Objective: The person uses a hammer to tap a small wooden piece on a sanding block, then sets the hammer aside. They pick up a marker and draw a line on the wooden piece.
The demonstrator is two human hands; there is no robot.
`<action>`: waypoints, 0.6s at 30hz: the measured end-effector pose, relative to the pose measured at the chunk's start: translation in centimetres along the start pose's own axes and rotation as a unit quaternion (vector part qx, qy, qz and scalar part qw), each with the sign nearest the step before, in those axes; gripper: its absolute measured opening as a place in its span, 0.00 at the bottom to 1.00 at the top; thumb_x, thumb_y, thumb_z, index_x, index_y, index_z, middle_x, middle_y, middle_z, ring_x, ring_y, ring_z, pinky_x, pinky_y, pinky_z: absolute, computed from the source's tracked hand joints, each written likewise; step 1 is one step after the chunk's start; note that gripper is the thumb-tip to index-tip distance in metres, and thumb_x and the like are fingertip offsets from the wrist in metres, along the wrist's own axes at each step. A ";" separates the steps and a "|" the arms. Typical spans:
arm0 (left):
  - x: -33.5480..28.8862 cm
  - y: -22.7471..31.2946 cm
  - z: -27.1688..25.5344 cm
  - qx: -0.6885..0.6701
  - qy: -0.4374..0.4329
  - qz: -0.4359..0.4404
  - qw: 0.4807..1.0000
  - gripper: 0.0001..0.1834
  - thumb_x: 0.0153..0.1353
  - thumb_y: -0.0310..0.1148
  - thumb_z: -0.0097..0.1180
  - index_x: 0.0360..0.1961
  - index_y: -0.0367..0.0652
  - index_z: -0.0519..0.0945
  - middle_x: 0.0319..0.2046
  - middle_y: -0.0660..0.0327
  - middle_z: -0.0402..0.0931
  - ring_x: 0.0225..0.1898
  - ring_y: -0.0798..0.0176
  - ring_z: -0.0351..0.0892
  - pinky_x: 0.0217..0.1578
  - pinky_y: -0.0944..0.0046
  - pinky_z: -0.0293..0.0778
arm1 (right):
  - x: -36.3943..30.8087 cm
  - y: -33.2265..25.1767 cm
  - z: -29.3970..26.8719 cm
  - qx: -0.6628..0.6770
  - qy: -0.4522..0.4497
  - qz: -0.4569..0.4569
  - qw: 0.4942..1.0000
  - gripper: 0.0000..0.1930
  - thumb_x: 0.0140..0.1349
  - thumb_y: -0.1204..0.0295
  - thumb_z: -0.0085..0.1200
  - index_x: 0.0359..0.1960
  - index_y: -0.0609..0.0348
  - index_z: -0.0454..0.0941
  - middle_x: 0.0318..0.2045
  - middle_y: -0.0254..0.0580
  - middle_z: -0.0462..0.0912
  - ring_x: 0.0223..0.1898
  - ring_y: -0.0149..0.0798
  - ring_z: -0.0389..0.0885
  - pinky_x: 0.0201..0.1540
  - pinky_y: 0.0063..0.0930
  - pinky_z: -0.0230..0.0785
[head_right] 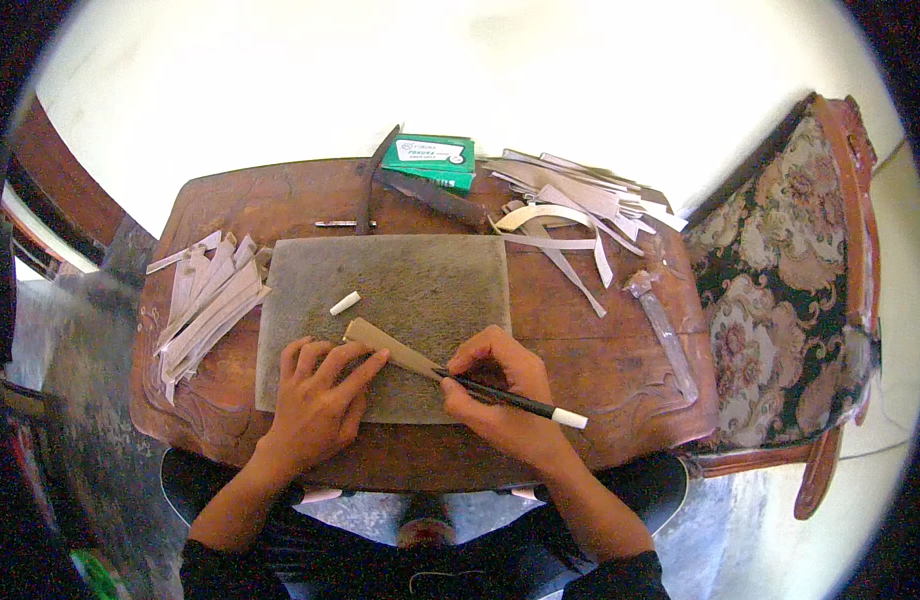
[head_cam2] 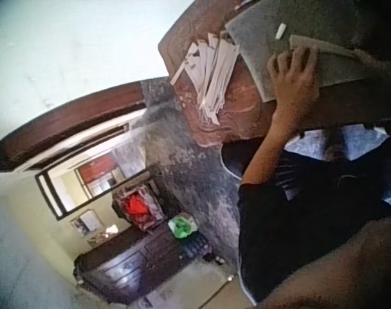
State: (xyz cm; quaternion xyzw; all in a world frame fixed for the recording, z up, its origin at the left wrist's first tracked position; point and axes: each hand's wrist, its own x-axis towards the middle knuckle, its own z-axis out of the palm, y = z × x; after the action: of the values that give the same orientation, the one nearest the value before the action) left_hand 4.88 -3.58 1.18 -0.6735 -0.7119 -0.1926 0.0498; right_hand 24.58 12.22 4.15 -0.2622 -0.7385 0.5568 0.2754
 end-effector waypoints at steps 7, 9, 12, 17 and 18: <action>0.4 0.5 -0.1 0.000 0.011 0.005 1.000 0.25 0.61 0.39 0.63 0.61 0.60 0.81 0.54 0.61 0.72 0.54 0.50 0.68 0.63 0.42 0.59 | 0.2 1.3 0.5 0.025 0.015 -0.006 1.000 0.10 0.52 0.78 0.67 0.33 0.59 0.77 0.32 0.37 0.83 0.35 0.30 0.81 0.38 0.24 0.75; 0.3 0.5 -0.1 0.000 0.007 0.001 1.000 0.25 0.61 0.40 0.63 0.61 0.60 0.81 0.54 0.61 0.72 0.54 0.50 0.67 0.63 0.42 0.59 | 0.3 1.4 0.5 -0.030 0.009 -0.015 0.999 0.10 0.52 0.77 0.68 0.31 0.60 0.77 0.30 0.38 0.83 0.33 0.30 0.81 0.37 0.24 0.74; 0.2 0.6 -0.1 0.000 0.003 -0.002 1.000 0.25 0.62 0.41 0.62 0.61 0.61 0.81 0.54 0.61 0.72 0.55 0.50 0.66 0.64 0.43 0.58 | 0.6 2.0 0.5 -0.071 0.014 -0.029 0.997 0.10 0.51 0.76 0.69 0.29 0.60 0.76 0.27 0.39 0.82 0.30 0.31 0.81 0.34 0.25 0.74; 0.1 0.5 -0.2 0.002 -0.004 0.001 1.000 0.25 0.61 0.41 0.63 0.61 0.61 0.81 0.55 0.61 0.72 0.55 0.50 0.66 0.64 0.42 0.59 | 0.8 3.0 0.5 -0.093 0.015 -0.043 0.995 0.11 0.50 0.76 0.69 0.27 0.60 0.76 0.26 0.40 0.81 0.28 0.34 0.81 0.32 0.27 0.73; 0.1 0.4 -0.2 0.000 -0.003 0.001 1.000 0.25 0.61 0.41 0.63 0.61 0.61 0.81 0.55 0.61 0.72 0.55 0.50 0.67 0.64 0.42 0.59 | 0.9 2.9 0.5 -0.100 0.014 -0.044 0.994 0.11 0.50 0.76 0.69 0.27 0.60 0.76 0.26 0.40 0.81 0.28 0.34 0.81 0.32 0.27 0.73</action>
State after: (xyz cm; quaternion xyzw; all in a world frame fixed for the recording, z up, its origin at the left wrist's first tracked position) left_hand 5.27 -3.56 1.46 -0.6750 -0.7111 -0.1907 0.0475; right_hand 23.82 13.16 1.33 -0.2632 -0.7974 0.4637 0.2826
